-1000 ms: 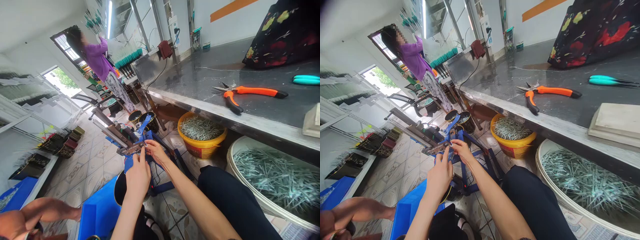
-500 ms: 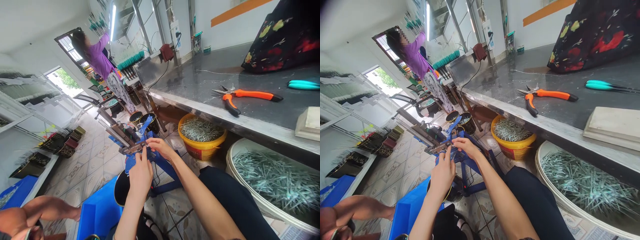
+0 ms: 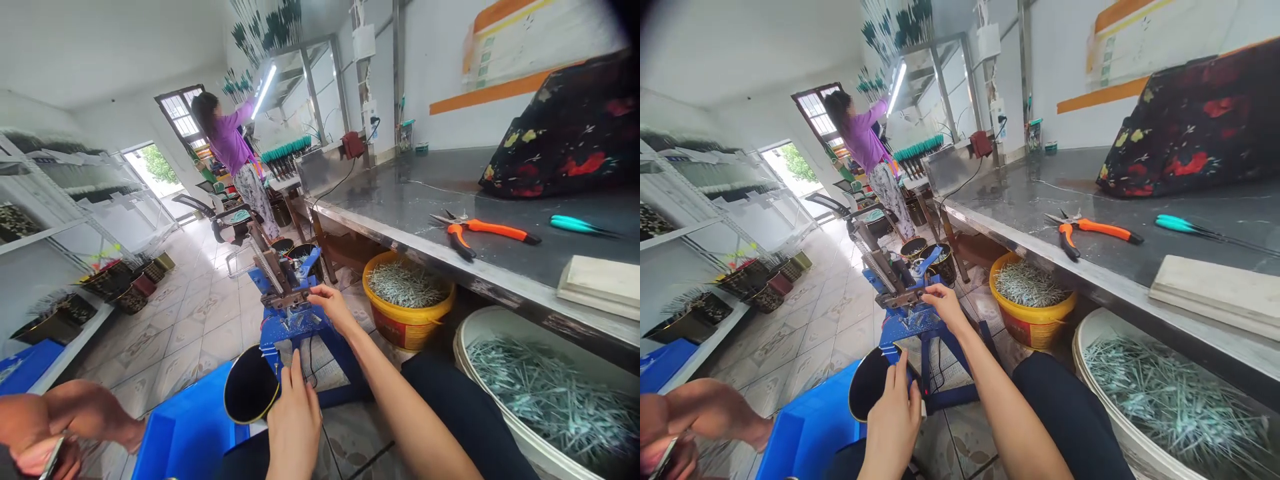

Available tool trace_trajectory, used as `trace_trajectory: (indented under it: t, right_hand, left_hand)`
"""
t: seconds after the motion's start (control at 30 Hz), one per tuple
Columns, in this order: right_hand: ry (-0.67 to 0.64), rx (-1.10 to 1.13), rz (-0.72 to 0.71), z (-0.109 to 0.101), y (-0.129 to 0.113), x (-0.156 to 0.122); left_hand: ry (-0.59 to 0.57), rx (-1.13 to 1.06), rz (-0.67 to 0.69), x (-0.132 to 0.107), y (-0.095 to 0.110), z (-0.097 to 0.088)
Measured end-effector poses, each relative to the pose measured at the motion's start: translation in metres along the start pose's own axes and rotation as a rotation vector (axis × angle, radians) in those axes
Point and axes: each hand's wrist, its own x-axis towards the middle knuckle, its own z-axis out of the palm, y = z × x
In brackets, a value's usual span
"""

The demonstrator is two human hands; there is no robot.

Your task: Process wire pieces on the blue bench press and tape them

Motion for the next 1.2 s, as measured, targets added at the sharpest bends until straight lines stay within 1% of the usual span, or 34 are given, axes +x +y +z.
trace_trajectory:
  t: [0.1,0.2,0.23,0.33,0.4,0.5,0.6,0.7,0.8,0.87,0.93,1.0,1.07,1.2]
  right_hand:
    - [-0.082,-0.018,0.002,-0.009,-0.003,0.003]
    - [-0.143,-0.116,-0.060,-0.016,-0.008,0.007]
    - [-0.149,-0.174,-0.105,-0.016,-0.010,0.009]
    - [-0.116,-0.369,-0.248,-0.012,-0.012,0.010]
    - [-0.076,-0.427,-0.283,-0.008,-0.011,0.008]
    - [-0.066,-0.405,-0.255,-0.006,-0.007,0.006]
    - [-0.134,-0.356,-0.210,-0.013,-0.006,0.007]
    - [-0.238,-0.311,-0.177,-0.023,-0.008,0.010]
    - [-0.278,-0.319,-0.161,-0.030,-0.010,0.013]
    - [-0.275,-0.348,-0.156,-0.030,-0.011,0.014]
    - [-0.269,-0.375,-0.159,-0.030,-0.012,0.015]
    - [-0.281,-0.385,-0.163,-0.029,-0.013,0.018]
    - [-0.318,-0.378,-0.148,-0.030,-0.015,0.021]
    - [-0.431,-0.325,-0.059,-0.034,-0.023,0.030]
  left_hand:
    - [-0.047,-0.110,-0.058,-0.014,-0.013,0.005]
    - [-0.074,-0.188,-0.092,-0.021,-0.021,0.009]
    - [-0.079,-0.198,-0.100,-0.023,-0.023,0.010]
    - [-0.087,-0.210,-0.120,-0.027,-0.025,0.015]
    - [-0.071,-0.234,-0.132,-0.029,-0.025,0.017]
    - [-0.036,-0.356,-0.145,-0.030,-0.026,0.020]
    - [-0.006,-0.608,-0.168,-0.027,-0.030,0.030]
    - [0.035,-0.877,-0.248,-0.021,-0.038,0.053]
    - [0.089,-1.033,-0.354,-0.017,-0.046,0.078]
    - [0.110,-1.077,-0.395,-0.016,-0.049,0.090]
    - [0.118,-1.092,-0.406,-0.016,-0.051,0.096]
    - [0.118,-1.094,-0.399,-0.018,-0.051,0.097]
    - [0.110,-1.076,-0.394,-0.019,-0.051,0.096]
    - [0.072,-1.025,-0.392,-0.021,-0.053,0.093]
